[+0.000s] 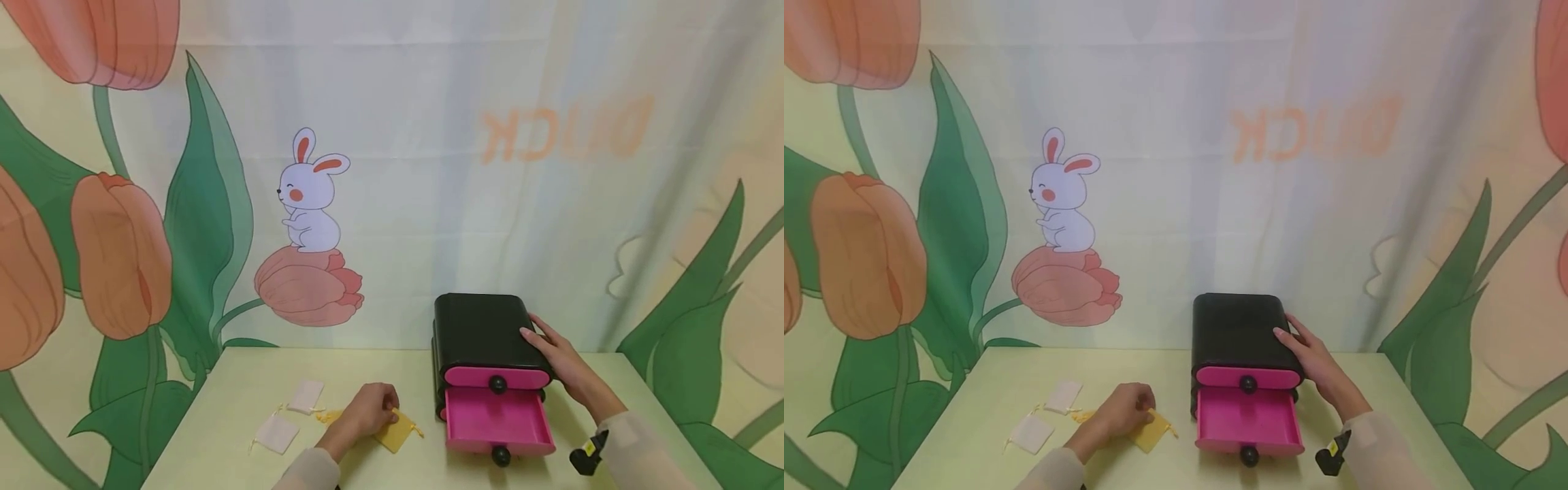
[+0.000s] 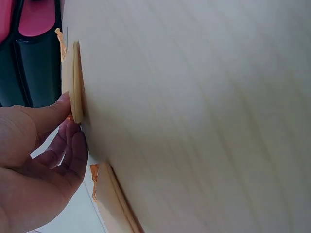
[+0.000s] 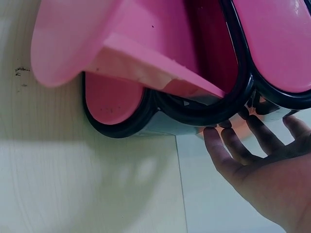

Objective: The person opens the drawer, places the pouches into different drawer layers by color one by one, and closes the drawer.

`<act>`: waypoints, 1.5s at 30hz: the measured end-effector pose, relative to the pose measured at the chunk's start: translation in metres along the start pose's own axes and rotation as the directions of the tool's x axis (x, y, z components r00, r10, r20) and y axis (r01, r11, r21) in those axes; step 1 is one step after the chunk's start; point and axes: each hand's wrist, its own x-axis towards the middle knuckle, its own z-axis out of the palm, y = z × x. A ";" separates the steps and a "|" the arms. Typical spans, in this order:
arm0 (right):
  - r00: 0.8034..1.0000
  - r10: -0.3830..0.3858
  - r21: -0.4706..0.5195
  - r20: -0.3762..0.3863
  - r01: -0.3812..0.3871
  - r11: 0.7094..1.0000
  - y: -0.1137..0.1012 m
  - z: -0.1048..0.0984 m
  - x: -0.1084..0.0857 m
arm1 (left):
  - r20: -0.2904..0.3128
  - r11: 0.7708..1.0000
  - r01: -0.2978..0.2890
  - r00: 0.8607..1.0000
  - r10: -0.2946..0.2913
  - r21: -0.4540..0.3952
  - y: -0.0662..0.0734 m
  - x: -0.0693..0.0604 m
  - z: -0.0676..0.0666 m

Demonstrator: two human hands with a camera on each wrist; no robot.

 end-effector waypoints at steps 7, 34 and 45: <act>1.000 0.004 0.002 -0.002 -0.004 1.000 0.001 0.001 -0.006 | -0.010 0.999 -0.013 1.000 0.013 -0.033 0.007 -0.006 -0.009; 1.000 0.002 0.006 0.012 -0.002 1.000 0.001 0.000 0.006 | -0.375 0.888 -0.142 0.926 -0.037 -0.437 0.129 -0.011 0.000; 1.000 0.014 0.002 -0.004 -0.014 1.000 0.001 0.000 0.003 | -0.406 0.919 -0.119 0.913 -0.048 -0.376 0.140 -0.003 0.031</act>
